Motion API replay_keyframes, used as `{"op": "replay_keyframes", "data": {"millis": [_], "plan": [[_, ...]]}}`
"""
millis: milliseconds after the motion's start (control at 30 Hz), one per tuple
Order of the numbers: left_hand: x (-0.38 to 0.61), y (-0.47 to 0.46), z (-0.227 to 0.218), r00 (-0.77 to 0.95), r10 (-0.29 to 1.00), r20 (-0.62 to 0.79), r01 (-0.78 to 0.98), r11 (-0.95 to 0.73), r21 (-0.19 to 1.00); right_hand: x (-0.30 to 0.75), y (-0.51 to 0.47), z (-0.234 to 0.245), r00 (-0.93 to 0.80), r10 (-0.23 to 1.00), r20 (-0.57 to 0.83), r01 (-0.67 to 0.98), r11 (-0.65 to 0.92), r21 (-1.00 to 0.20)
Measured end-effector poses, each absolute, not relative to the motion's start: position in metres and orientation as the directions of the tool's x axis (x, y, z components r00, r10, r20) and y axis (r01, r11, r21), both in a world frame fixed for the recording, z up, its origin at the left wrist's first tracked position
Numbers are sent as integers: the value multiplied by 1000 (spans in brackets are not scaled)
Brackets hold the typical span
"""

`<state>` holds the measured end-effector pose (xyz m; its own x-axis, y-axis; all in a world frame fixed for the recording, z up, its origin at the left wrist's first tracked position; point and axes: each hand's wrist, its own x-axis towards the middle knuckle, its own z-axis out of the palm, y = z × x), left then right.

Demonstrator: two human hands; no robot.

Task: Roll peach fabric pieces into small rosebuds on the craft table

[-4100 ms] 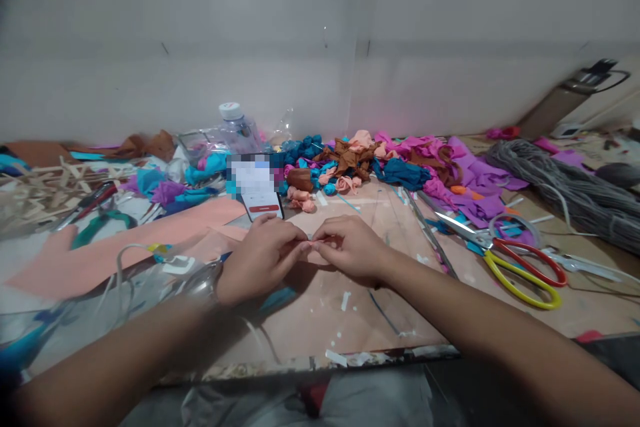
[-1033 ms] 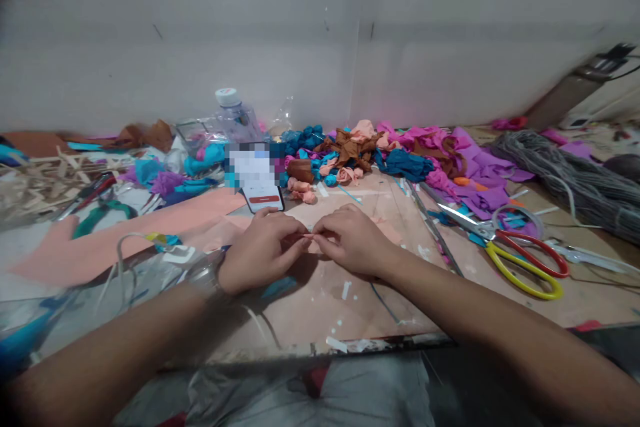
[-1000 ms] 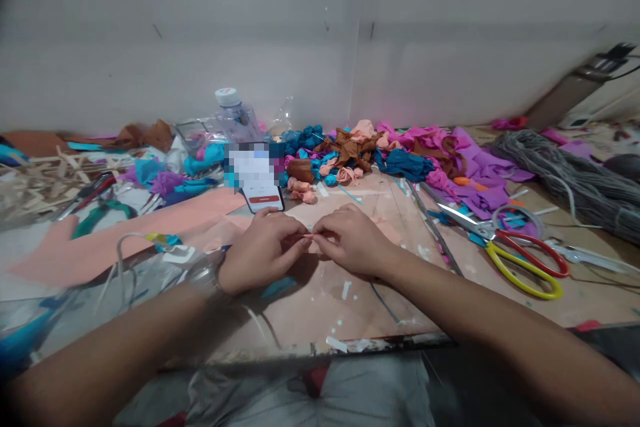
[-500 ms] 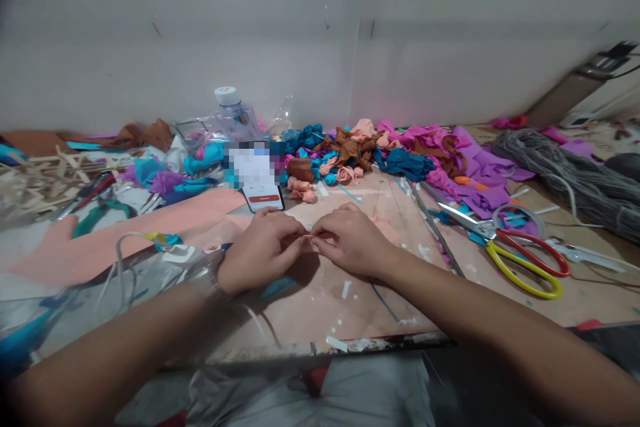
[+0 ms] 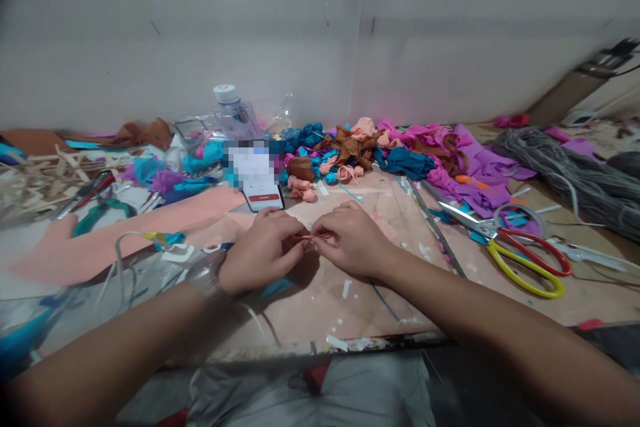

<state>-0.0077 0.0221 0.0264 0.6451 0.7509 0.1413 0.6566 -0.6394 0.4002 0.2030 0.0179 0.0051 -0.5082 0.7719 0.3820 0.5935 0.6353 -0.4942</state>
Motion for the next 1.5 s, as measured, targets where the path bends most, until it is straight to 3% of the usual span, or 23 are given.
{"op": "replay_keyframes", "data": {"millis": [633,1033,1333,1500], "plan": [[-7,22,29,639,756,141,653,-630,421,202,17,6,-506,757,413,576,653,-492],[-8,24,29,607,788,104,620,-551,558,203,18,9,-626,589,510,543,799,-257],[-9,27,32,636,769,61,543,-503,673,207,18,8,-676,509,532,526,840,-135],[-10,28,28,622,782,49,543,-475,693,206,16,10,-685,504,526,519,844,-134]]}}
